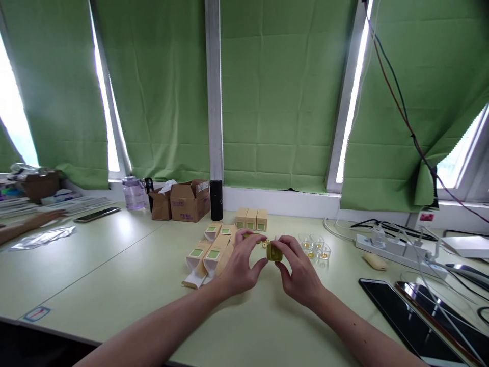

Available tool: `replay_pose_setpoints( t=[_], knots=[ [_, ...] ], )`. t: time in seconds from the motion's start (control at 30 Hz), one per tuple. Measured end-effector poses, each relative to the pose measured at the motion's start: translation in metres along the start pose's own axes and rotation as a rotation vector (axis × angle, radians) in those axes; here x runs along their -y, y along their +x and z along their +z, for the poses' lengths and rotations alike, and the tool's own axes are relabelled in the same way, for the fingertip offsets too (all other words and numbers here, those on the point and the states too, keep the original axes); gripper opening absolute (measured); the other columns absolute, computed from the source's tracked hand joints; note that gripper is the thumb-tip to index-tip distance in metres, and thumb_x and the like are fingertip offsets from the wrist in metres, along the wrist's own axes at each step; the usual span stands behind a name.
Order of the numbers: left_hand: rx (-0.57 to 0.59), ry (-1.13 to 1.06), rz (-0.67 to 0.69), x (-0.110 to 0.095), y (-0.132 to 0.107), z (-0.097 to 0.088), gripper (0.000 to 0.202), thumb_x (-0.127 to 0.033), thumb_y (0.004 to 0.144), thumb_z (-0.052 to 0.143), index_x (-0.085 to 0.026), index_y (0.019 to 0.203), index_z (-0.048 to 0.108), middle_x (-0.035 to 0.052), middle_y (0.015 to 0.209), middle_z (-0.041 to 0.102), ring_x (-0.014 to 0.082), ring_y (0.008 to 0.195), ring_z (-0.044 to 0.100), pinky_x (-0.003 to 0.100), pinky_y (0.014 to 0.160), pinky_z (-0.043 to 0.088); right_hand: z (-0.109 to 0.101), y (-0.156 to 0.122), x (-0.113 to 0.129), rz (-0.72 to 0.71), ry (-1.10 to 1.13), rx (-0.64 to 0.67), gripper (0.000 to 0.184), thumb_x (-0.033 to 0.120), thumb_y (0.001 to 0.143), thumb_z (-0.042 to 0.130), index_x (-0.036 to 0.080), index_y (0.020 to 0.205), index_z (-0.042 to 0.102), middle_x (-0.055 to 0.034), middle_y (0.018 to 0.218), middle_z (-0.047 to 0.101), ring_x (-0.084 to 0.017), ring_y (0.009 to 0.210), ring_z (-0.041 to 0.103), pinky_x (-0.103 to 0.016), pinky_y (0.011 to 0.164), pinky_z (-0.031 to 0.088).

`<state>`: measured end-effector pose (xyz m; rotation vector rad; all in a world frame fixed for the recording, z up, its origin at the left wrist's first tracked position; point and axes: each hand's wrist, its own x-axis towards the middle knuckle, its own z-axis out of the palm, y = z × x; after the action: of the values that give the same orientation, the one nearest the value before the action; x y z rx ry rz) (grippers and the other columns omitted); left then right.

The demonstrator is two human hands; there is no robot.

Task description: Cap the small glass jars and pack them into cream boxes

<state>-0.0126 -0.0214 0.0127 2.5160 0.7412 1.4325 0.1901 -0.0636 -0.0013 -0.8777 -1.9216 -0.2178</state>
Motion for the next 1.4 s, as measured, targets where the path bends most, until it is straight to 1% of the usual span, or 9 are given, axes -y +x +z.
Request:
replay_pose_setpoints(
  t=[0.1,0.17,0.27,0.37,0.57,0.83,0.97,1.17,1.4],
  knots=[
    [0.012,0.01,0.047,-0.002,0.0,0.001,0.056,-0.014,0.082,0.072,-0.024,0.134,0.056,0.0121,0.125,0.067,0.0334,0.127,0.047,0.057,0.106,0.045,-0.001,0.002,0.001,-0.062,-0.006,-0.023,0.058,0.005,0.089,0.052,0.025,0.143,0.044,-0.0159,0.126,0.06,-0.032,0.118,0.063,-0.05,0.092,0.062],
    [0.006,0.014,0.062,-0.001,0.0,0.001,0.053,-0.015,0.083,0.072,-0.024,0.133,0.058,0.0119,0.124,0.068,0.0337,0.127,0.047,0.058,0.108,0.044,-0.001,0.002,0.0,-0.094,-0.014,-0.034,0.05,0.007,0.091,0.052,0.025,0.137,0.047,-0.0152,0.125,0.062,-0.031,0.118,0.063,-0.049,0.093,0.061],
    [-0.006,0.01,0.067,0.001,0.001,0.0,0.045,-0.016,0.085,0.073,-0.023,0.129,0.062,0.0116,0.122,0.069,0.0335,0.126,0.048,0.056,0.106,0.046,-0.002,0.002,-0.002,-0.134,-0.052,-0.028,0.038,0.009,0.093,0.053,0.024,0.128,0.052,-0.0153,0.127,0.063,-0.03,0.119,0.064,-0.048,0.093,0.061],
    [-0.008,0.008,0.066,0.001,0.002,0.0,0.045,-0.017,0.084,0.074,-0.023,0.128,0.064,0.0116,0.12,0.07,0.0334,0.125,0.049,0.055,0.105,0.047,-0.003,0.001,-0.004,-0.169,-0.095,-0.021,0.034,0.01,0.095,0.054,0.023,0.126,0.055,-0.0162,0.128,0.062,-0.031,0.12,0.064,-0.048,0.094,0.06],
    [-0.013,0.014,0.076,-0.001,0.002,-0.001,0.043,-0.017,0.085,0.072,-0.023,0.127,0.065,0.0122,0.119,0.07,0.0332,0.124,0.051,0.056,0.105,0.047,-0.004,0.002,0.0,-0.193,-0.144,-0.009,0.033,0.011,0.097,0.051,0.023,0.127,0.058,-0.0161,0.129,0.062,-0.029,0.11,0.067,-0.047,0.089,0.062],
    [-0.028,0.052,0.104,-0.003,0.002,-0.002,0.042,-0.014,0.084,0.071,-0.022,0.125,0.065,0.011,0.117,0.071,0.0326,0.118,0.053,0.054,0.105,0.045,-0.005,0.007,0.005,-0.202,-0.168,0.031,0.033,0.007,0.098,0.045,0.021,0.123,0.061,-0.0165,0.126,0.059,-0.028,0.103,0.065,-0.044,0.081,0.06],
    [-0.034,0.071,0.116,-0.003,0.001,-0.003,0.042,-0.013,0.084,0.07,-0.022,0.125,0.065,0.0111,0.117,0.07,0.0319,0.116,0.054,0.054,0.105,0.045,-0.004,0.008,0.007,-0.194,-0.15,0.048,0.032,0.006,0.097,0.045,0.02,0.12,0.061,-0.0162,0.124,0.059,-0.028,0.102,0.064,-0.045,0.083,0.06],
    [-0.045,0.041,0.12,-0.004,0.002,-0.002,0.041,-0.016,0.086,0.07,-0.022,0.126,0.064,0.0112,0.116,0.07,0.031,0.117,0.054,0.051,0.104,0.045,-0.002,0.003,0.002,-0.2,-0.127,-0.011,0.034,0.008,0.099,0.048,0.022,0.129,0.056,-0.0168,0.13,0.059,-0.028,0.11,0.063,-0.046,0.088,0.059],
    [-0.042,0.034,0.108,-0.006,0.003,-0.003,0.04,-0.016,0.086,0.07,-0.022,0.125,0.065,0.0113,0.115,0.07,0.0314,0.116,0.055,0.051,0.103,0.047,-0.002,0.003,0.001,-0.19,-0.132,-0.014,0.028,0.007,0.099,0.05,0.021,0.121,0.061,-0.0166,0.13,0.06,-0.027,0.107,0.065,-0.044,0.086,0.059]
  ],
)
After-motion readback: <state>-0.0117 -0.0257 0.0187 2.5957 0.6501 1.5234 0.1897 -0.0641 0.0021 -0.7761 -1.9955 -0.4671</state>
